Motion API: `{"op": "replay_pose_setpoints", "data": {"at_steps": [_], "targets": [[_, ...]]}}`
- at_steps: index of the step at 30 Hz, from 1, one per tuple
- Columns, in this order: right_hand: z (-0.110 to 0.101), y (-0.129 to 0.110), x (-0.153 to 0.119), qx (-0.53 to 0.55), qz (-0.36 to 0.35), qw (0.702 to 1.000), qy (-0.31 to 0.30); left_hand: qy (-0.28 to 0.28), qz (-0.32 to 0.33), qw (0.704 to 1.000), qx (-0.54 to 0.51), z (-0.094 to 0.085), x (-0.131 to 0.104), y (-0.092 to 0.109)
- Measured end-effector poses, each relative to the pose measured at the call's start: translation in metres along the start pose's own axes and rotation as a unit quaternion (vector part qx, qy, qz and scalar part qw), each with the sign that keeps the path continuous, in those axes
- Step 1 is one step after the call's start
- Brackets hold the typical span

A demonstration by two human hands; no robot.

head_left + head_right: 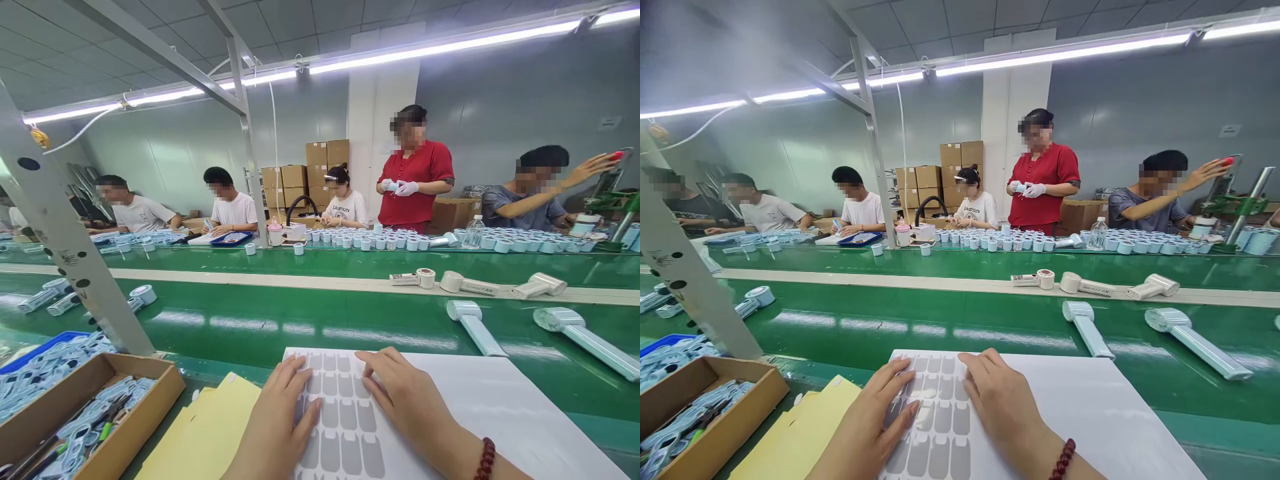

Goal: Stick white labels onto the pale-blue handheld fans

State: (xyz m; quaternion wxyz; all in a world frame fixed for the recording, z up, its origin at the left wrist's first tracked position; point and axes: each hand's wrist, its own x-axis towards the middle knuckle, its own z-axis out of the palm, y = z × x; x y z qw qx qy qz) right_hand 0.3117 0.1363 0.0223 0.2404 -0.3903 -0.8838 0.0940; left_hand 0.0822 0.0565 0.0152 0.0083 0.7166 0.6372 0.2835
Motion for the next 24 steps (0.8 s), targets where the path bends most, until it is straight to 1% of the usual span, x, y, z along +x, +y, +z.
{"op": "replay_pose_setpoints", "data": {"at_steps": [6, 17, 21, 24], "targets": [[-0.005, -0.002, 0.008, 0.03, 0.011, 0.999, -0.028, -0.002, -0.005, 1.0, -0.003, -0.001, 0.0, 0.002], [-0.005, -0.004, 0.01, 0.041, 0.021, 0.998, -0.039, 0.008, -0.003, 1.0, 0.004, -0.001, -0.001, 0.0], [-0.007, -0.01, 0.012, 0.043, 0.032, 0.998, -0.039, 0.02, 0.007, 1.0, -0.005, -0.002, 0.0, -0.004], [-0.01, -0.015, 0.012, 0.045, 0.045, 0.997, -0.037, 0.035, 0.01, 0.999, -0.026, -0.002, 0.002, -0.012]]}}
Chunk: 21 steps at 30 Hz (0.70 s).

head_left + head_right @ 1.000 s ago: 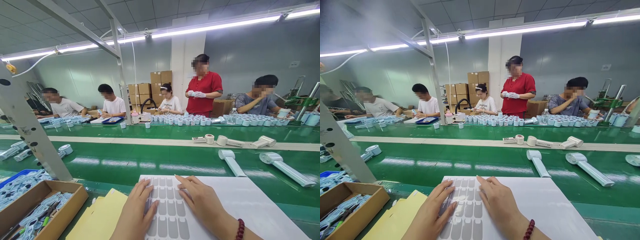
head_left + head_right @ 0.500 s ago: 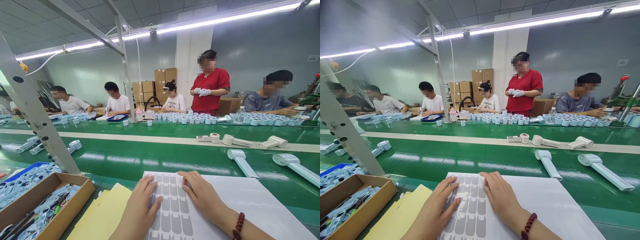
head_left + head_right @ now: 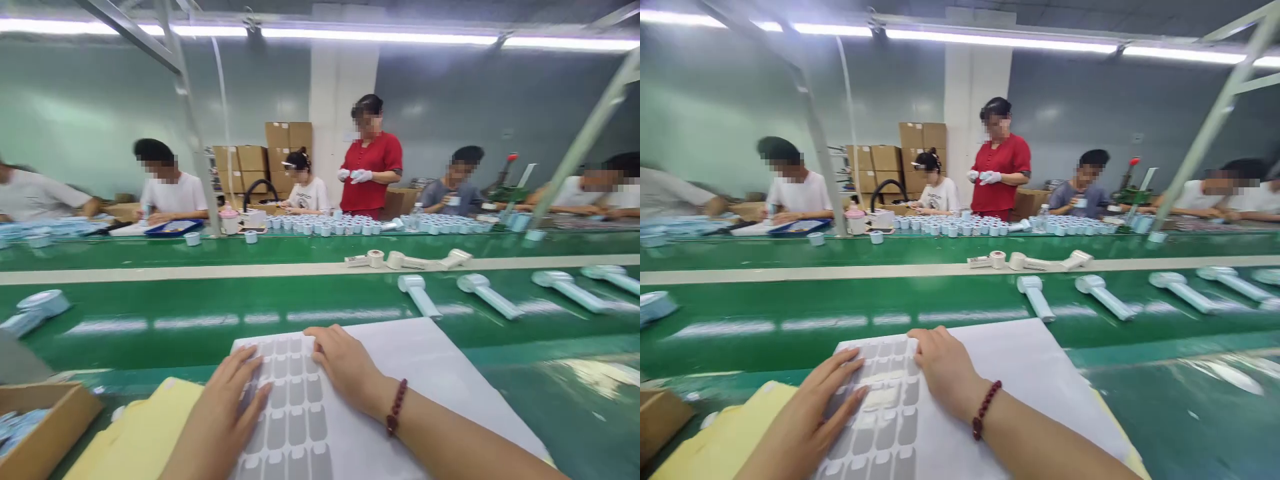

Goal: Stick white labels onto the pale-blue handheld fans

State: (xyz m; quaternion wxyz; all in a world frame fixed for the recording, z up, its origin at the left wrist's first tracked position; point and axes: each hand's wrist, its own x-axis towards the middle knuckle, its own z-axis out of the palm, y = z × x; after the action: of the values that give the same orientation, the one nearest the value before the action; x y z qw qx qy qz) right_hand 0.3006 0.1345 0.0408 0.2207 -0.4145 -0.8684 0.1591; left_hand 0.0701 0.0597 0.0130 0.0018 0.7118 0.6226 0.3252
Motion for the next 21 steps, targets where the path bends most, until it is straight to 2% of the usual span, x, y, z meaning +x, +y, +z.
{"op": "replay_pose_setpoints", "data": {"at_steps": [3, 7, 11, 15, 20, 21], "targets": [[-0.004, 0.0, 0.0, 0.007, 0.019, 1.0, 0.014, 0.004, -0.007, 1.0, -0.017, 0.006, 0.001, -0.016], [-0.007, 0.004, -0.002, 0.015, 0.039, 0.999, 0.033, 0.024, 0.017, 0.999, -0.024, 0.024, -0.003, -0.042], [-0.004, 0.005, -0.004, 0.032, 0.039, 0.998, 0.028, 0.022, 0.041, 0.999, -0.011, 0.036, -0.009, -0.056], [-0.003, 0.002, -0.005, 0.072, 0.053, 0.996, 0.029, 0.004, 0.034, 0.999, -0.013, 0.029, -0.004, -0.051], [-0.004, 0.003, -0.002, 0.187, 0.099, 0.977, 0.04, 0.022, 0.004, 1.0, -0.019, 0.013, 0.005, -0.026], [-0.003, 0.005, -0.001, 0.219, 0.111, 0.969, 0.041, 0.009, -0.007, 1.0, -0.02, 0.011, 0.006, -0.02]]}}
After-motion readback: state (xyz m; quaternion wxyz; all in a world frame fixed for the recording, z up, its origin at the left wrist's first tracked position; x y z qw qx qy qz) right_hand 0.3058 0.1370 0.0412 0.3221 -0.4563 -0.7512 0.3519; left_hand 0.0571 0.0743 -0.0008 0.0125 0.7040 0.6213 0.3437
